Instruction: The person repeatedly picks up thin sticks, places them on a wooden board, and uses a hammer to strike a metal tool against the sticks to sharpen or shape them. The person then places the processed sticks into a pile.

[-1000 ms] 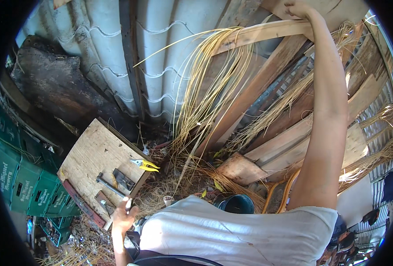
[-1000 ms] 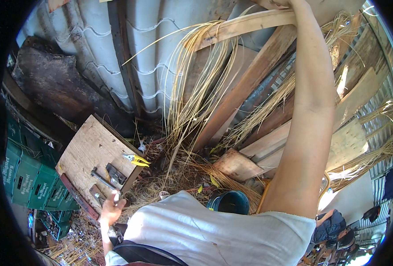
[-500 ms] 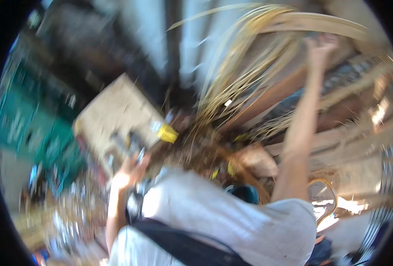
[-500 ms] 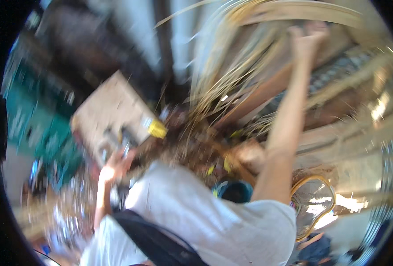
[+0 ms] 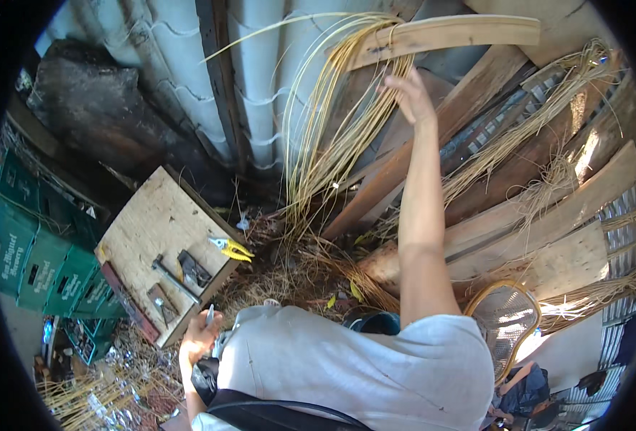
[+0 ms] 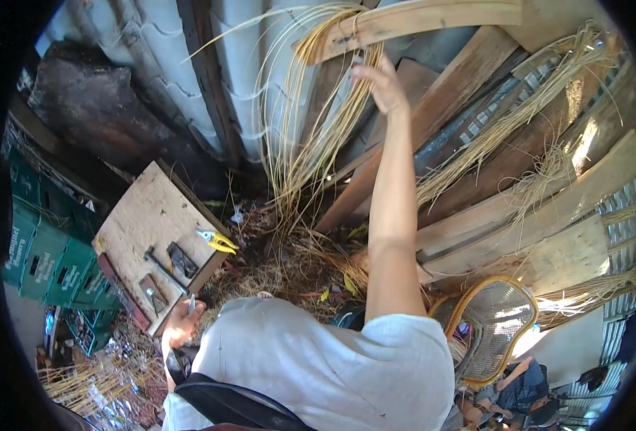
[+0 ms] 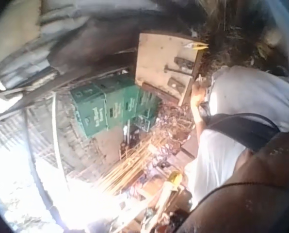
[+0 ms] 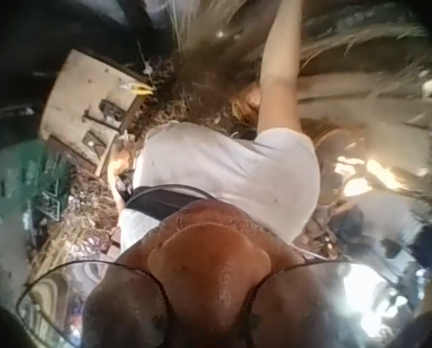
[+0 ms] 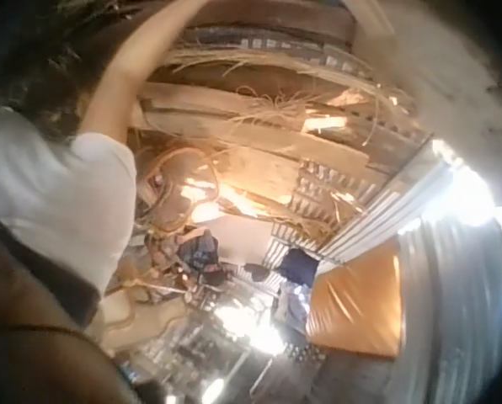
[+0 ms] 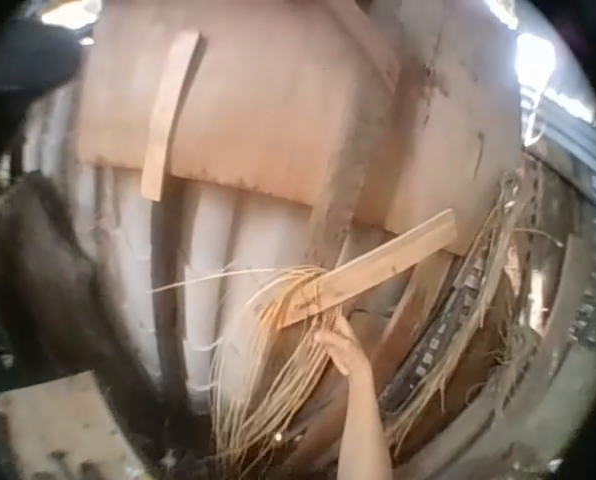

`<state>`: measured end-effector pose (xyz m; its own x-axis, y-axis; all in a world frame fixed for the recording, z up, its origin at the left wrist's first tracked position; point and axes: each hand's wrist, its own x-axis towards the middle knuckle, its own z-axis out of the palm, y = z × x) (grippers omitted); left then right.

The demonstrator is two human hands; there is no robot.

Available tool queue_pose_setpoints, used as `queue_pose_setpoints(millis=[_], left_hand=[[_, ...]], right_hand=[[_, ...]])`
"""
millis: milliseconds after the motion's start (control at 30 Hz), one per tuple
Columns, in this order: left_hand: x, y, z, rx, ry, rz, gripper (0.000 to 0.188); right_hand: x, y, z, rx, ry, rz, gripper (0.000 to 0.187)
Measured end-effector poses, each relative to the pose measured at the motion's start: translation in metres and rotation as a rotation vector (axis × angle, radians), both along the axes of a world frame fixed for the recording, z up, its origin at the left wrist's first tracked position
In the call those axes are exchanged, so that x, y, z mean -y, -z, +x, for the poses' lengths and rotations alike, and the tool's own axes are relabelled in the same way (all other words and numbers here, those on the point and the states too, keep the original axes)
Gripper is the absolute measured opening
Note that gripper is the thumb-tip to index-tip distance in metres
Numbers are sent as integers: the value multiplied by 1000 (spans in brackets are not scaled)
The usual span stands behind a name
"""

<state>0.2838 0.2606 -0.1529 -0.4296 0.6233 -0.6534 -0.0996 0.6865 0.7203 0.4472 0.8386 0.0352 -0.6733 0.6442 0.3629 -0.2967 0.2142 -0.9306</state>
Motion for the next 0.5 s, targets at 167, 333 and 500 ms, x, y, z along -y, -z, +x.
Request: queue_pose_setpoints(millis=[167, 333, 500], left_hand=[[-9, -2, 1, 64, 57, -31, 32], [-11, -8, 1, 39, 43, -24, 33], [-2, 21, -6, 30, 133, -31, 36]], right_hand=[[4, 26, -26, 132, 680, 549, 67], [10, 18, -10, 115, 409, 136, 35], [18, 5, 5, -181, -169, -293, 54]])
